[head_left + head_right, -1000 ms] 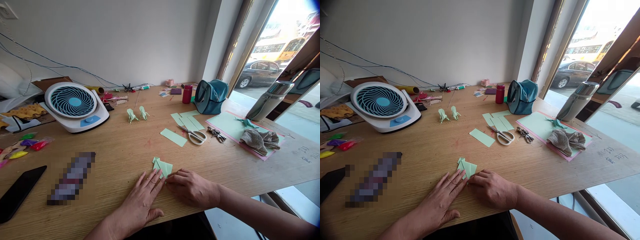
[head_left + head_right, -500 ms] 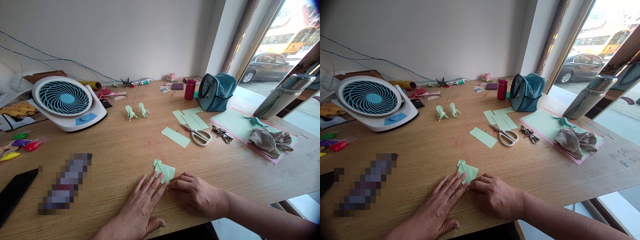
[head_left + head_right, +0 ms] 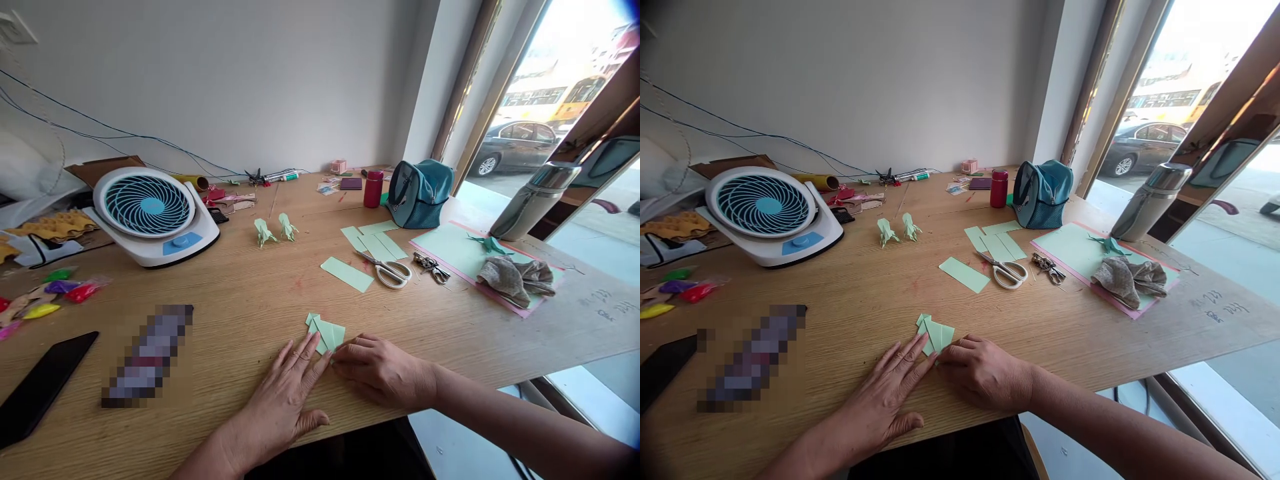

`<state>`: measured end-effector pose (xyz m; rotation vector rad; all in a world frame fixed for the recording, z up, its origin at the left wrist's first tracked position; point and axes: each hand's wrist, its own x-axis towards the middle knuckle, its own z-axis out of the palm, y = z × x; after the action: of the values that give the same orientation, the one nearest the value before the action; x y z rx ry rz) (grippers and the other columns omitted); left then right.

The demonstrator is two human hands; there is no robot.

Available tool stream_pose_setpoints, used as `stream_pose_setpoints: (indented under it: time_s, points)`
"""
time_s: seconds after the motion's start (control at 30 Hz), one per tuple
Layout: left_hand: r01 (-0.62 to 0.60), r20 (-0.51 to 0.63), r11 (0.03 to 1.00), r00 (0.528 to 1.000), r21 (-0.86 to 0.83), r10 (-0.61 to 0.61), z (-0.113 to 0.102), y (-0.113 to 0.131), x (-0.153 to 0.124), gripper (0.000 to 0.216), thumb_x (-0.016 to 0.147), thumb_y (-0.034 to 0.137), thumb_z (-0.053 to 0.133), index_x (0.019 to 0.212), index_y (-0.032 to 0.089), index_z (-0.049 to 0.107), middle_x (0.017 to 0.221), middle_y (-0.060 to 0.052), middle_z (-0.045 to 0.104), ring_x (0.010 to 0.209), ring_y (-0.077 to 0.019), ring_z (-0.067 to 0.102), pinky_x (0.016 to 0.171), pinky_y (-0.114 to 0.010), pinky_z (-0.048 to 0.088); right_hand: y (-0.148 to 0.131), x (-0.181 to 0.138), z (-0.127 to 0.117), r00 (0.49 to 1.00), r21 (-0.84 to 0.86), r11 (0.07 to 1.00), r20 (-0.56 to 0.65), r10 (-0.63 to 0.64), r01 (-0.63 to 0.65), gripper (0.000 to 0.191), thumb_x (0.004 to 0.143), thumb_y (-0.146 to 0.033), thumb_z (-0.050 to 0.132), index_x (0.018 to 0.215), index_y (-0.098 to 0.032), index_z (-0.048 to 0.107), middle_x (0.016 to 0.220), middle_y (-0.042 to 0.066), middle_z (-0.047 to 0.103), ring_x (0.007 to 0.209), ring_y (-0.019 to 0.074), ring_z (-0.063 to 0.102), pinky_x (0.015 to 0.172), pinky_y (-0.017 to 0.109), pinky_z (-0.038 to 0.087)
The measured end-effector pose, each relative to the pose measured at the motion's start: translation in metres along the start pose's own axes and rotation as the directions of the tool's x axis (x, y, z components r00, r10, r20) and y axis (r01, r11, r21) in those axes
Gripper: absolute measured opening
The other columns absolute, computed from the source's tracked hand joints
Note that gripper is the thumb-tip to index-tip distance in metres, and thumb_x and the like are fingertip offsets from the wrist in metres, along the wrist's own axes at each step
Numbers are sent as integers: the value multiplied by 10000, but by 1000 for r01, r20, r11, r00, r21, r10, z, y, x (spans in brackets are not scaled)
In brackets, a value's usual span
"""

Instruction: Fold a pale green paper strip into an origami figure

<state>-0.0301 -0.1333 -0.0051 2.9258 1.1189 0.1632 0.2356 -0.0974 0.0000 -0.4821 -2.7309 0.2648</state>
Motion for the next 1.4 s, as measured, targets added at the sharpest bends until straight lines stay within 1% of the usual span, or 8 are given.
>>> stream_pose_setpoints:
  time_s: [0.3, 0.4, 0.53, 0.8, 1.0, 1.17, 1.3, 1.4]
  points:
    - [27, -10, 999, 1000, 31, -27, 8, 1, -1, 929, 935, 679, 419, 1616, 179, 31, 1643, -171, 259, 1506, -344, 279, 1190, -515, 322, -1, 2, -2, 999, -48, 998, -8, -38, 38, 279, 1004, -196, 446, 1174, -104, 648, 1175, 154, 673, 1065, 222, 610, 937, 385, 498]
    - [41, -6, 999, 999, 26, -41, 8, 1, -1, 906, 934, 682, 417, 1615, 177, 100, 1646, -177, 244, 1517, -343, 252, 1189, -520, 320, -2, 3, -2, 1000, -40, 999, -10, -28, 27, 262, 1007, -193, 444, 1137, -112, 657, 1181, 144, 673, 1056, 212, 609, 933, 377, 497]
    - [72, 26, 997, 997, 14, -72, 6, 2, 2, 851, 951, 674, 389, 1594, 143, 222, 1638, -199, 248, 1524, -342, 236, 1180, -533, 329, -1, 2, -1, 1000, -41, 999, -7, -29, 28, 268, 1009, -198, 453, 1179, -110, 641, 1212, 143, 666, 1081, 210, 609, 928, 378, 494]
    - [94, 21, 995, 995, 33, -95, 11, 3, 4, 877, 922, 704, 428, 1585, 154, 260, 1631, -196, 276, 1511, -343, 272, 1176, -519, 332, 1, 1, 1, 999, -39, 999, -14, -34, 34, 276, 1016, -195, 437, 1179, -107, 642, 1213, 139, 673, 1111, 214, 608, 937, 378, 486]
    - [90, 5, 996, 996, 11, -90, 14, 0, 3, 859, 939, 684, 408, 1605, 190, 185, 1645, -160, 251, 1513, -346, 272, 1185, -527, 321, 1, 0, 2, 999, -50, 998, -23, -38, 36, 286, 1011, -205, 441, 1193, -116, 644, 1236, 134, 668, 1073, 218, 608, 935, 380, 479]
    - [98, 34, 995, 995, -16, -97, 16, -3, -1, 879, 936, 685, 406, 1612, 223, 86, 1665, -123, 187, 1537, -362, 193, 1195, -564, 288, 1, 0, 2, 999, -48, 998, -18, -30, 29, 288, 1012, -200, 437, 1196, -116, 642, 1237, 128, 668, 1074, 216, 606, 949, 371, 477]
    - [103, 28, 994, 994, -29, -102, 18, -5, -1, 838, 945, 675, 399, 1611, 249, 119, 1671, -98, 180, 1546, -373, 143, 1197, -572, 282, 1, -1, 2, 999, -48, 998, -17, -28, 27, 286, 1014, -203, 435, 1190, -117, 644, 1233, 125, 668, 1071, 217, 605, 952, 368, 474]
    - [119, 60, 992, 991, -31, -117, 18, -5, 1, 839, 940, 697, 364, 1608, 232, 161, 1672, -107, 166, 1548, -372, 134, 1201, -575, 274, 1, -1, 2, 1000, -45, 999, -9, -25, 25, 285, 1018, -217, 436, 1183, -121, 647, 1233, 128, 669, 1053, 217, 607, 939, 369, 474]
